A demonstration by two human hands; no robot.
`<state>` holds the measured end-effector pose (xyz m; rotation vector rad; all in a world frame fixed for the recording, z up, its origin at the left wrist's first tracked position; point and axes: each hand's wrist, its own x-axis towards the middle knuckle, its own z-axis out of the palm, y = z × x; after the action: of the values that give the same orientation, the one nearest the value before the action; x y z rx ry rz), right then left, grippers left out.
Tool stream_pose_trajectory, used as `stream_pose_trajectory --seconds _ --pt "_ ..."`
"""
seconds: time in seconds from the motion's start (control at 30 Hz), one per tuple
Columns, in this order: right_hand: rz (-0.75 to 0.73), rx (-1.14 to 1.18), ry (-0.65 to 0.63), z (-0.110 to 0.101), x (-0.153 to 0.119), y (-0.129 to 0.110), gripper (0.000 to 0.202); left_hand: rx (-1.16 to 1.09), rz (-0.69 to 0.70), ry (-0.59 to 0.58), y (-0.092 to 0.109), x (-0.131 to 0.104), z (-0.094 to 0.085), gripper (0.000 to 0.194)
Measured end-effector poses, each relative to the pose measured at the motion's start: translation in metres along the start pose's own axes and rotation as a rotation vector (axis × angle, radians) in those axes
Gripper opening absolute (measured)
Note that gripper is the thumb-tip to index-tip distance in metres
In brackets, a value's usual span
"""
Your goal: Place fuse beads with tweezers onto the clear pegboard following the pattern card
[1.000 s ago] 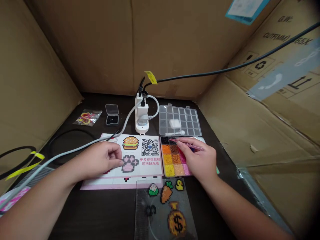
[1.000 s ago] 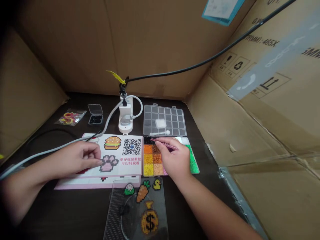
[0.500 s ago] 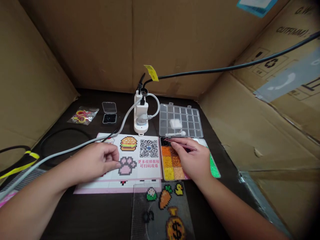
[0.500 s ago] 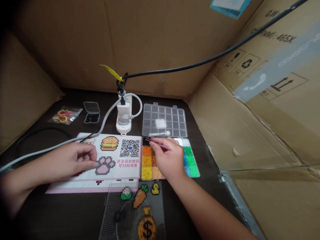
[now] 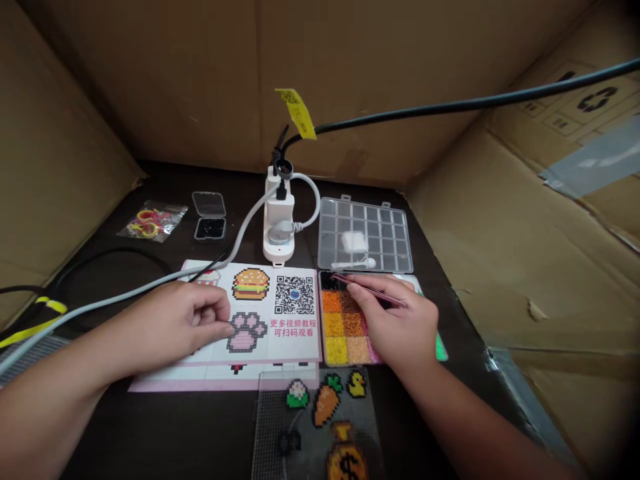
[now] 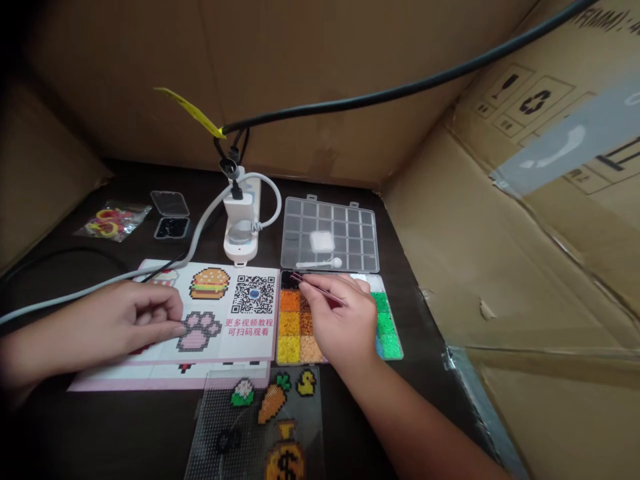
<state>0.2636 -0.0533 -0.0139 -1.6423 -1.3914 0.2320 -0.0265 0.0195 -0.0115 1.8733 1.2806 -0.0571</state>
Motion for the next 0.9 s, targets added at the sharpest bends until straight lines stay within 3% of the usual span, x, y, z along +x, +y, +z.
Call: stream_pose_trajectory --seconds 0.9 --pt "0.091 0.045 -0.022 0.0019 -0.0022 -0.0003 0.007 0.06 0.038 -0.002 -0.0006 0.0007 0.0007 0.027"
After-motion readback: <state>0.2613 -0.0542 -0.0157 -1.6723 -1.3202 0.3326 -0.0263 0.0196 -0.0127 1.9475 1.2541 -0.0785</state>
